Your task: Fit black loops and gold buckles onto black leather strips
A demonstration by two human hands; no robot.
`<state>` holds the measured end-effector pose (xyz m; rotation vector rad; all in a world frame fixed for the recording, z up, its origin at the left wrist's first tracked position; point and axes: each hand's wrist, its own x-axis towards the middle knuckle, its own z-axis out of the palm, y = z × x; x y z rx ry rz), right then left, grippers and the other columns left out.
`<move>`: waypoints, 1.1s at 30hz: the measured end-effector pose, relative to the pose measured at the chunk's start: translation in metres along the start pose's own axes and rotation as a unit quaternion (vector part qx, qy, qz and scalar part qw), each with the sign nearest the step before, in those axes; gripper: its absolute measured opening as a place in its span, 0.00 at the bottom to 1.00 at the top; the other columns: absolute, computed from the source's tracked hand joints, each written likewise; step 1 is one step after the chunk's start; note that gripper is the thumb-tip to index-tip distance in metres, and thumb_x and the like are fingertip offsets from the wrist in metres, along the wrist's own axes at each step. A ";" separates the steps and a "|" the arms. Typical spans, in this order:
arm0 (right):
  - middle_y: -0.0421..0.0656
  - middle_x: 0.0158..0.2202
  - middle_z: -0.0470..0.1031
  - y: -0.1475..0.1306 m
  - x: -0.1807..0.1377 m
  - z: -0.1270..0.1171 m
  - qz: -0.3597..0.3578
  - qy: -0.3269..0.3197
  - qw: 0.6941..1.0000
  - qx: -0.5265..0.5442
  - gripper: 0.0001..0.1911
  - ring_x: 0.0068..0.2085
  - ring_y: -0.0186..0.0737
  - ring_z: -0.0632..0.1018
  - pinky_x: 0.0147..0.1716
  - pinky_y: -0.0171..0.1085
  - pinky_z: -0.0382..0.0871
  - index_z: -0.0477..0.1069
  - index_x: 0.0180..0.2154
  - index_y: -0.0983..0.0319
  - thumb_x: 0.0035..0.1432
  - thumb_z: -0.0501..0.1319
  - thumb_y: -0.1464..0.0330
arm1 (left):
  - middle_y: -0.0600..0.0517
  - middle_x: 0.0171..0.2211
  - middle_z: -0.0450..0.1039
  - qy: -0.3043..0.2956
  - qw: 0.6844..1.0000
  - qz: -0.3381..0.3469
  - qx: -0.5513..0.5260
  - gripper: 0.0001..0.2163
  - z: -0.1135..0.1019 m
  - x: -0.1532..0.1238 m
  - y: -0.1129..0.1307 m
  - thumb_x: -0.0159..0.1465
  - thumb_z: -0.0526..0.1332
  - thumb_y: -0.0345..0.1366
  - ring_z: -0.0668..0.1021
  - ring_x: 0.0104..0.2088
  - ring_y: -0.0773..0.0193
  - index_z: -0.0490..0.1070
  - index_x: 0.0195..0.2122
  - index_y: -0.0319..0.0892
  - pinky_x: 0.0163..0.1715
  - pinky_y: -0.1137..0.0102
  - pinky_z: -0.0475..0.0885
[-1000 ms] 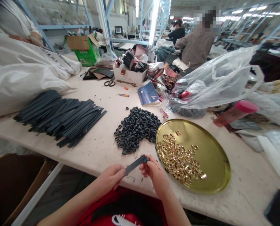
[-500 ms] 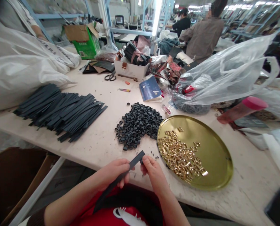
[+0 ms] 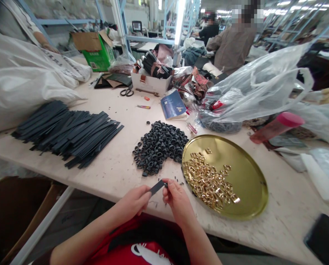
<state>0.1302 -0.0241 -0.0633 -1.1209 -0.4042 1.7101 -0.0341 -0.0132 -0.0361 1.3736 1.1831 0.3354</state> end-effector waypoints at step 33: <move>0.38 0.22 0.68 -0.011 -0.007 -0.008 -0.115 -0.043 0.933 -0.340 0.10 0.26 0.34 0.67 0.27 0.34 0.60 0.73 0.29 0.61 0.49 0.60 0.61 | 0.53 0.23 0.70 -0.056 0.984 0.052 0.159 0.14 0.001 0.003 0.018 0.61 0.47 0.43 0.71 0.24 0.64 0.68 0.32 0.41 0.27 0.73 0.61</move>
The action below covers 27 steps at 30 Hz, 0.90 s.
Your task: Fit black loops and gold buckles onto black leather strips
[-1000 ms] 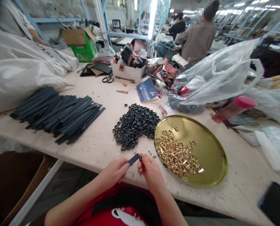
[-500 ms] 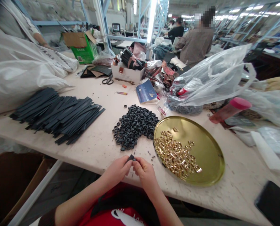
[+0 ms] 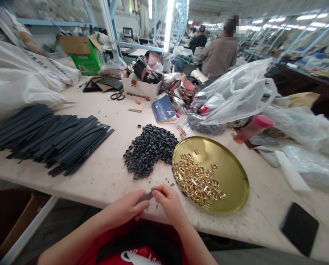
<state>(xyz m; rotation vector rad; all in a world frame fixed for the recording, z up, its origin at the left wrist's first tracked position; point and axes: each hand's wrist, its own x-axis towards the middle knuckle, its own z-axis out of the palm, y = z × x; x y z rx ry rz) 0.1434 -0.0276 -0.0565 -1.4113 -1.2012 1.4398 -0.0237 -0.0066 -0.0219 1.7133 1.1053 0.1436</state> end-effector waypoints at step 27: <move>0.45 0.29 0.72 -0.029 0.042 -0.065 -0.150 0.118 0.760 -0.621 0.08 0.31 0.39 0.72 0.30 0.35 0.58 0.69 0.28 0.63 0.55 0.52 0.72 | 0.63 0.11 0.52 0.100 0.957 -0.063 -0.265 0.07 0.007 0.031 0.016 0.56 0.51 0.40 0.56 0.12 0.74 0.58 0.28 0.42 0.13 0.78 0.50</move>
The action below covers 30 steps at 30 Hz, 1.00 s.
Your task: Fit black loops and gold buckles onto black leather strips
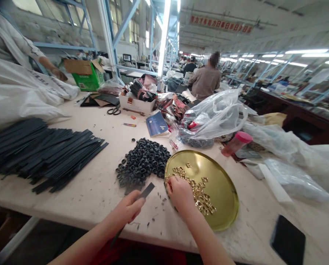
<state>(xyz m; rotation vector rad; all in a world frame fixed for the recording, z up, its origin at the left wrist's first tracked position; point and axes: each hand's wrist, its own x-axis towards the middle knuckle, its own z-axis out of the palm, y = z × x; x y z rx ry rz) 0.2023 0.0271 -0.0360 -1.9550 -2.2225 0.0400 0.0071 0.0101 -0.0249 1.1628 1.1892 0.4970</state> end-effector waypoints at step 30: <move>0.36 0.22 0.68 -0.069 -0.050 0.025 0.212 -0.072 0.643 0.732 0.13 0.23 0.30 0.68 0.26 0.33 0.62 0.71 0.32 0.62 0.45 0.65 0.62 | 0.57 0.19 0.62 -0.004 0.987 0.087 0.135 0.13 -0.015 -0.014 -0.018 0.60 0.48 0.41 0.65 0.21 0.69 0.67 0.31 0.38 0.21 0.75 0.58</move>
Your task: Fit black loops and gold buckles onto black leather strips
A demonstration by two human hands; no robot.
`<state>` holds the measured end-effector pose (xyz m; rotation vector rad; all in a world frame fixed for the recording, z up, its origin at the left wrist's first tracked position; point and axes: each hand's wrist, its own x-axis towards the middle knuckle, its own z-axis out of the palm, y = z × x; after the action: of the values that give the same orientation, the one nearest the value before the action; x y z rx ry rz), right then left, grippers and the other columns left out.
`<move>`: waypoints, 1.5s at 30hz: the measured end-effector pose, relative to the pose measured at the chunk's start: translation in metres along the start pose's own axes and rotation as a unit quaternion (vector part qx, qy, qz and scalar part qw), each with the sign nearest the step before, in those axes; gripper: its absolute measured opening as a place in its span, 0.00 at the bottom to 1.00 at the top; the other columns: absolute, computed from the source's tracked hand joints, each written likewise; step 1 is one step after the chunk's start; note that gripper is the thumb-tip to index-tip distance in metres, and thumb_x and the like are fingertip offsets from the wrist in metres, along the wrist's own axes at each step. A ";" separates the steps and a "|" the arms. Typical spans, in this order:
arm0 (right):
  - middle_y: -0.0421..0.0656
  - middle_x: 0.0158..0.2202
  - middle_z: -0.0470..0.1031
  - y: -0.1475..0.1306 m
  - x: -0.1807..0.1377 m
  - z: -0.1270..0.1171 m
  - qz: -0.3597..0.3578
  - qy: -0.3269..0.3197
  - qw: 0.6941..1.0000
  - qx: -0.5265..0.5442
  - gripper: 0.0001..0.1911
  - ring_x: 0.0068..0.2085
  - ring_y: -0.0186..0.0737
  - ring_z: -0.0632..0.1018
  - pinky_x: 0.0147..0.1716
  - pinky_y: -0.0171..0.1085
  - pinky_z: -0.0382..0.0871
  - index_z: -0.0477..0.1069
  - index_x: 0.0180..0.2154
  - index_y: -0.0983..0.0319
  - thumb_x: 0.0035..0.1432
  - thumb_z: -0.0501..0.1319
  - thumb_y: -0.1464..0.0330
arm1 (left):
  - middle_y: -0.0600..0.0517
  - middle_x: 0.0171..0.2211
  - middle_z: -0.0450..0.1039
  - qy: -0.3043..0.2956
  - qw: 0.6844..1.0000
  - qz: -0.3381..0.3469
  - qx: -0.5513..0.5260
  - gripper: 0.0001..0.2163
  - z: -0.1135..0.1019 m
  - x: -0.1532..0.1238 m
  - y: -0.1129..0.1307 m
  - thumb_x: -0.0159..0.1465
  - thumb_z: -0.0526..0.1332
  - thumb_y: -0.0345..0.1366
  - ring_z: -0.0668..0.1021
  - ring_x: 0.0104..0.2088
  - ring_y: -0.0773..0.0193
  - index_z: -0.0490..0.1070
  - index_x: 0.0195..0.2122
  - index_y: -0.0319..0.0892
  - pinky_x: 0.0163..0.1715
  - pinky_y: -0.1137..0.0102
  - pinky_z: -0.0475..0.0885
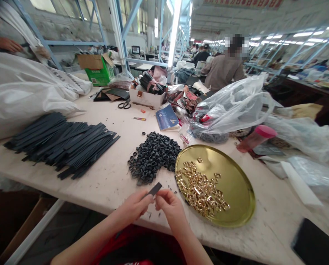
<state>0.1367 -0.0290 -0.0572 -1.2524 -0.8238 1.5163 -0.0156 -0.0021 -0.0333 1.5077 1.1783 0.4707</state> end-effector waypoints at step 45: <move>0.38 0.20 0.66 -0.013 0.002 0.003 -0.054 -0.109 0.974 -0.191 0.16 0.25 0.34 0.67 0.25 0.33 0.59 0.67 0.24 0.62 0.55 0.53 0.57 | 0.59 0.21 0.67 -0.027 0.995 -0.036 -0.092 0.12 -0.007 -0.003 -0.006 0.54 0.57 0.39 0.66 0.17 0.71 0.61 0.38 0.40 0.19 0.76 0.60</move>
<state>0.1374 -0.0226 -0.0455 -1.3016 -1.3562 1.4664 -0.0252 -0.0021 -0.0358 1.3084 1.1119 0.4729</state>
